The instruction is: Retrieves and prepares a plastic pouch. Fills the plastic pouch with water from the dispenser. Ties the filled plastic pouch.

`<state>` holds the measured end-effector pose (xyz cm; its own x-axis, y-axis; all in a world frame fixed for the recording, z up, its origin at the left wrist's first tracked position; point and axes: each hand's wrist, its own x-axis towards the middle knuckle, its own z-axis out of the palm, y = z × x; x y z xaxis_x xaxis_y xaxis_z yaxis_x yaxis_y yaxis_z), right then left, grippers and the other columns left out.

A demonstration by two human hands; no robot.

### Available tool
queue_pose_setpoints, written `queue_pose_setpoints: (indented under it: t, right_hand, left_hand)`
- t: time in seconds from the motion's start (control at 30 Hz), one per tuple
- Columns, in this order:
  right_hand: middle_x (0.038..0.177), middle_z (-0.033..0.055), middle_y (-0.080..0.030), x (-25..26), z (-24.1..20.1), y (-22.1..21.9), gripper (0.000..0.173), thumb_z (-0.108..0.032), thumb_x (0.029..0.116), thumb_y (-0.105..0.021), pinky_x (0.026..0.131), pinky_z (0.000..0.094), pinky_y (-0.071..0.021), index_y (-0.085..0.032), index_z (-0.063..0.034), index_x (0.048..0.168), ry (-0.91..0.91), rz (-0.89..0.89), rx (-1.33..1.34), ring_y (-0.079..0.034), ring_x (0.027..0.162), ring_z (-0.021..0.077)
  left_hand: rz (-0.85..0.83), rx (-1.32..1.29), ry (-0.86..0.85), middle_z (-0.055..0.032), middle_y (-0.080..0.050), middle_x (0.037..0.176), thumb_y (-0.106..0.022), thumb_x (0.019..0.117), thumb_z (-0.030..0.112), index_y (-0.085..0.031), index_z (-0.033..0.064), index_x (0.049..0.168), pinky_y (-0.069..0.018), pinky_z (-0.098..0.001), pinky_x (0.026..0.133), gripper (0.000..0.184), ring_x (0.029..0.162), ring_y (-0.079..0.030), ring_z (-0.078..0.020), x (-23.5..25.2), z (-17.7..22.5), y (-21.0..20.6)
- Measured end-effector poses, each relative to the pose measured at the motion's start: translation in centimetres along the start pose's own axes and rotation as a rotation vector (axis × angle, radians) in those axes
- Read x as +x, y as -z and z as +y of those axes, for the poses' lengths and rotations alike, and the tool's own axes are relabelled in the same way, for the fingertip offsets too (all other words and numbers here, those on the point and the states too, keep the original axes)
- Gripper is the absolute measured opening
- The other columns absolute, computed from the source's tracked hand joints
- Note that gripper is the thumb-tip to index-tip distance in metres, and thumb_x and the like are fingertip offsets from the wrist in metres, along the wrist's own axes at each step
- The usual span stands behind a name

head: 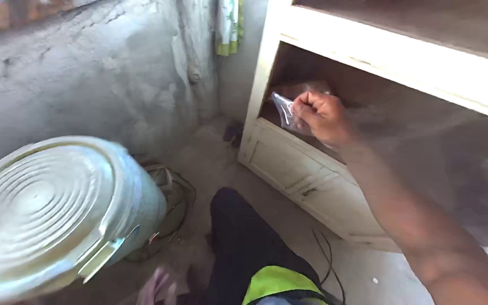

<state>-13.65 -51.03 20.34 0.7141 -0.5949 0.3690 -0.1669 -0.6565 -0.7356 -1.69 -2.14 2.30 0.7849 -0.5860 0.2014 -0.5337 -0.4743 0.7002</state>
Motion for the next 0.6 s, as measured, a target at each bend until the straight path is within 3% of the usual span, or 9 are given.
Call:
queue_pose_setpoints:
  t: [0.03, 0.1, 0.13, 0.27, 0.3, 0.37, 0.43, 0.53, 0.6]
  right_hand:
    - [0.072, -0.0017, -0.060, -0.3, -2.4, -1.2, 0.013, -0.016, 0.1058, -0.053, 0.053, 0.0210, -0.0544, -0.062, -0.0080, 0.100, 0.004, -0.107, 0.152, -0.058, 0.056, 0.0053]
    - [0.067, -0.0019, -0.059, -0.8, -6.5, -4.1, 0.017, -0.013, 0.1050, -0.052, 0.049, 0.0228, -0.0556, -0.063, -0.0082, 0.093, -0.049, -0.355, 0.410, -0.057, 0.050, 0.0064]
    - [0.065, -0.0015, -0.060, -1.2, -8.2, -5.7, 0.018, -0.013, 0.1046, -0.051, 0.048, 0.0235, -0.0559, -0.063, -0.0084, 0.092, -0.098, -0.492, 0.512, -0.057, 0.048, 0.0068]
    - [0.062, -0.0035, -0.057, -2.5, -13.1, -11.2, 0.021, -0.015, 0.1046, -0.051, 0.046, 0.0187, -0.0512, -0.063, -0.0112, 0.088, -0.323, -0.962, 0.741, -0.053, 0.047, 0.0032]
    - [0.061, -0.0041, -0.057, -2.8, -14.0, -12.3, 0.022, -0.016, 0.1050, -0.051, 0.045, 0.0177, -0.0500, -0.063, -0.0117, 0.087, -0.359, -1.024, 0.760, -0.053, 0.046, 0.0022]
    - [0.063, -0.0047, -0.057, -3.3, -15.0, -14.0, 0.026, -0.016, 0.1062, -0.048, 0.045, 0.0157, -0.0466, -0.064, -0.0120, 0.087, -0.395, -1.108, 0.781, -0.051, 0.047, 0.0006]
    - [0.065, -0.0061, -0.061, -3.7, -15.3, -15.3, 0.032, -0.023, 0.1091, -0.044, 0.046, 0.0134, -0.0461, -0.067, -0.0120, 0.090, -0.354, -1.193, 0.814, -0.053, 0.050, -0.0016]
    - [0.084, -0.0062, -0.073, -4.0, -14.0, -16.6, 0.052, -0.060, 0.1004, -0.053, 0.055, 0.0178, -0.0555, -0.068, -0.0154, 0.121, -0.077, -1.437, 0.800, -0.066, 0.064, 0.0015]
    - [0.087, -0.0076, -0.071, -4.3, -13.6, -17.3, 0.039, -0.044, 0.0986, -0.065, 0.069, 0.0195, -0.0582, -0.066, -0.0108, 0.120, 0.110, -1.503, 0.698, -0.067, 0.075, 0.0006]
  left_hand:
    - [0.061, -0.107, -0.102, -0.0250, -0.064, 0.128, -0.065, 0.1013, 0.024, -0.054, -0.0091, 0.137, -0.0576, -0.0378, 0.098, 0.050, 0.113, -0.069, -0.0239, 2.2, 2.9, 0.1]
    - [0.191, -0.182, -0.282, -0.0105, -0.061, 0.136, -0.069, 0.0984, 0.039, -0.052, 0.0105, 0.143, -0.0564, -0.0327, 0.098, 0.056, 0.120, -0.064, -0.0150, 6.5, 8.2, 1.3]
    - [0.238, -0.197, -0.354, -0.0085, -0.058, 0.141, -0.070, 0.0967, 0.043, -0.051, 0.0153, 0.145, -0.0565, -0.0325, 0.099, 0.059, 0.125, -0.061, -0.0149, 8.3, 10.3, 2.2]
    - [0.225, -0.214, -0.474, -0.0163, -0.053, 0.145, -0.075, 0.0919, 0.043, -0.051, 0.0095, 0.145, -0.0559, -0.0357, 0.101, 0.067, 0.129, -0.058, -0.0199, 11.8, 14.2, 5.3]
    - [0.209, -0.206, -0.493, -0.0170, -0.058, 0.139, -0.076, 0.0923, 0.038, -0.056, 0.0058, 0.140, -0.0558, -0.0350, 0.100, 0.061, 0.124, -0.061, -0.0200, 12.0, 14.3, 5.8]
    - [0.199, -0.222, -0.525, -0.0128, -0.071, 0.114, -0.072, 0.0959, 0.020, -0.070, 0.0007, 0.116, -0.0575, -0.0282, 0.093, 0.028, 0.106, -0.069, -0.0143, 12.0, 13.9, 6.7]
    - [0.167, -0.334, -0.475, -0.0064, -0.074, 0.095, -0.067, 0.0976, 0.010, -0.074, -0.0019, 0.099, -0.0577, -0.0195, 0.083, 0.014, 0.089, -0.069, -0.0049, 11.6, 13.2, 7.9]
    - [0.132, -0.560, -0.129, 0.0045, -0.069, 0.078, -0.064, 0.0968, 0.002, -0.069, 0.0018, 0.097, -0.0587, -0.0173, 0.065, 0.005, 0.067, -0.066, 0.0003, 10.6, 12.7, 10.7]
    - [0.107, -0.634, 0.083, 0.0065, -0.066, 0.068, -0.061, 0.0988, 0.003, -0.069, 0.0072, 0.091, -0.0546, -0.0160, 0.053, 0.012, 0.055, -0.061, 0.0002, 10.3, 12.3, 13.1]
